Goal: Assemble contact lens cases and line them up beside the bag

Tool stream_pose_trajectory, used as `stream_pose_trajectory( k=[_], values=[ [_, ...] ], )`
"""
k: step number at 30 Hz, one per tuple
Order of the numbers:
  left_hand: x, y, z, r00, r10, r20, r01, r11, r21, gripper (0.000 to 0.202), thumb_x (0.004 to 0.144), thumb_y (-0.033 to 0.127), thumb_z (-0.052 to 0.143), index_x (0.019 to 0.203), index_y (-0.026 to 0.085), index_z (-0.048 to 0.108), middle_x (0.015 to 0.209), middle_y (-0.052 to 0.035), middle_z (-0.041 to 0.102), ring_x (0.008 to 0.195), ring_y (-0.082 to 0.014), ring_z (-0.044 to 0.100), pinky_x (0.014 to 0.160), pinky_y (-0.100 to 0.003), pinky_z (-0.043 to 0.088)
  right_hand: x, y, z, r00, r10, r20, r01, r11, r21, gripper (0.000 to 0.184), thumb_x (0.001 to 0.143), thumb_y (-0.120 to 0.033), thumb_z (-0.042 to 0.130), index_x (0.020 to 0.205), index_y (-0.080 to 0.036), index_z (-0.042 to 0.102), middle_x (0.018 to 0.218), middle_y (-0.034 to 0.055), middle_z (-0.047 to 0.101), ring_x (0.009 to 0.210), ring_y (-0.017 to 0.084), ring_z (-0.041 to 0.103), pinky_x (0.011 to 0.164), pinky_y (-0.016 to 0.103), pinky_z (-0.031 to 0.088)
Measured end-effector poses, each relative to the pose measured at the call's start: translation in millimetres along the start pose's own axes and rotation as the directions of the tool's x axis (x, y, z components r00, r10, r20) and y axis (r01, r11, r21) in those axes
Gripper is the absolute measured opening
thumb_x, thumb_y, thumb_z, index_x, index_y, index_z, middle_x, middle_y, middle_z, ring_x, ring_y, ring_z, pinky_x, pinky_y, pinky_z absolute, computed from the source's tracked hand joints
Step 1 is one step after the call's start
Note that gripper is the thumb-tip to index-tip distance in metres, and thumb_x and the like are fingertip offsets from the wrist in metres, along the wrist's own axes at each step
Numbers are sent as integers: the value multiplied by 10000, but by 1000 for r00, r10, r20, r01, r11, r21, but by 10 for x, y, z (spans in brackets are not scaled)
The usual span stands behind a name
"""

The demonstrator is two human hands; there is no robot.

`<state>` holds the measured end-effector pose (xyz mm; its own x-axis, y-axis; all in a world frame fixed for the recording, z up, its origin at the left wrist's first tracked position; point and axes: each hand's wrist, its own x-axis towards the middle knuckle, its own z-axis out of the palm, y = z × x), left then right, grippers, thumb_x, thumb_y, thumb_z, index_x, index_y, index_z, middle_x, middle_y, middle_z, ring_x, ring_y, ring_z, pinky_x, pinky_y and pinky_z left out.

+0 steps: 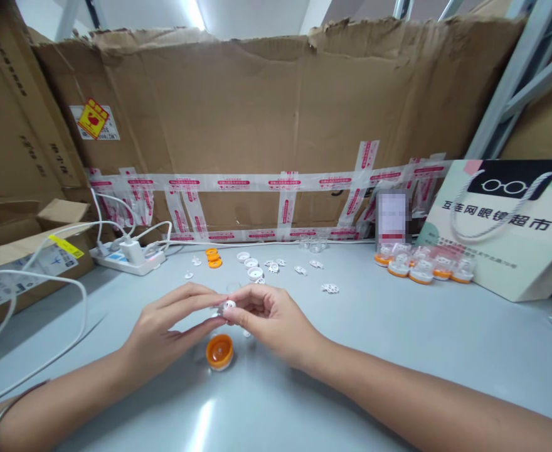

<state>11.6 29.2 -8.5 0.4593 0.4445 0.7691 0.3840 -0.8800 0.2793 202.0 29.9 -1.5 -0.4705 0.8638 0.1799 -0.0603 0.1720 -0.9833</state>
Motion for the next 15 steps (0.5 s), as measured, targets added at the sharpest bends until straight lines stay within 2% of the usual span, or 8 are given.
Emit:
stream_pose_trajectory(
  k=[8, 15],
  values=[
    [17, -41, 10, 998, 60, -33, -58, 996, 68, 255, 784, 127, 606, 1034, 179, 616, 841, -53, 662, 751, -142, 606, 680, -264, 494, 13, 6, -11, 998, 57, 7, -57, 994, 90, 190, 685, -193, 685, 875, -184, 675, 835, 6, 688, 797, 106, 617, 790, 248, 468],
    [0, -43, 17, 996, 81, -21, -78, 991, 110, 254, 802, 122, 584, 1045, 199, 592, 738, -11, 671, 657, -120, 596, 649, -262, 461, 5, 9, -43, 996, 72, -59, -70, 997, 27, 171, 692, -182, 673, 857, -197, 715, 708, -1, 687, 672, 93, 599, 700, 233, 475]
  ],
)
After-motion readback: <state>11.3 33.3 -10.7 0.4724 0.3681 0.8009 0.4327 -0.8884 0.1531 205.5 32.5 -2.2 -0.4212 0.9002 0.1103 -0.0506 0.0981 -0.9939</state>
